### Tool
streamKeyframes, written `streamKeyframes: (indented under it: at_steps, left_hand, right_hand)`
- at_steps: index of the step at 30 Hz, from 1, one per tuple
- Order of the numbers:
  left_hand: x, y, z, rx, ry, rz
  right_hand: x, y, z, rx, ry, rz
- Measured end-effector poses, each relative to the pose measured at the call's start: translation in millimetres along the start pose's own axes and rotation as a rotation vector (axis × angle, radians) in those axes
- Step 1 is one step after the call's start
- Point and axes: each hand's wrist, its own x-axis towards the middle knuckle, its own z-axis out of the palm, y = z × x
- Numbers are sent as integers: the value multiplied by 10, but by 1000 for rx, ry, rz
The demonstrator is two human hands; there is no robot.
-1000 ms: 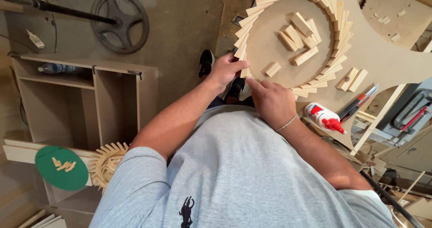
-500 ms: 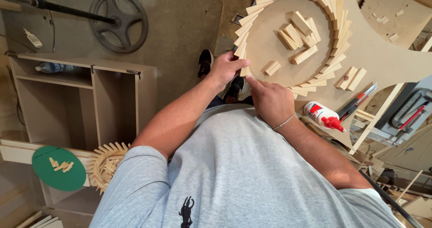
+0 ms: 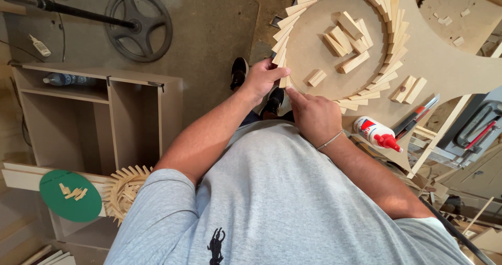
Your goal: Gluing small wooden blocks onto a circular base to create a decorative pattern
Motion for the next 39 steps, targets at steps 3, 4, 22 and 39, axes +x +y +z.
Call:
streamKeyframes:
  at_steps: [3,4,22,39]
  left_hand:
    - [-69,54,42,39,2,21]
    - [-70,57,44,43,5,24]
    - [-203,217,73,259,-7,18]
    - [-364,416,-134,298,62,-63]
  right_hand:
    - [-15,16,22,5,-14,3]
    - [-11,16,22,6,-20,3]
    - [-300,193,-294,706,-266,213]
    - [-1576,939,79,536,410,686]
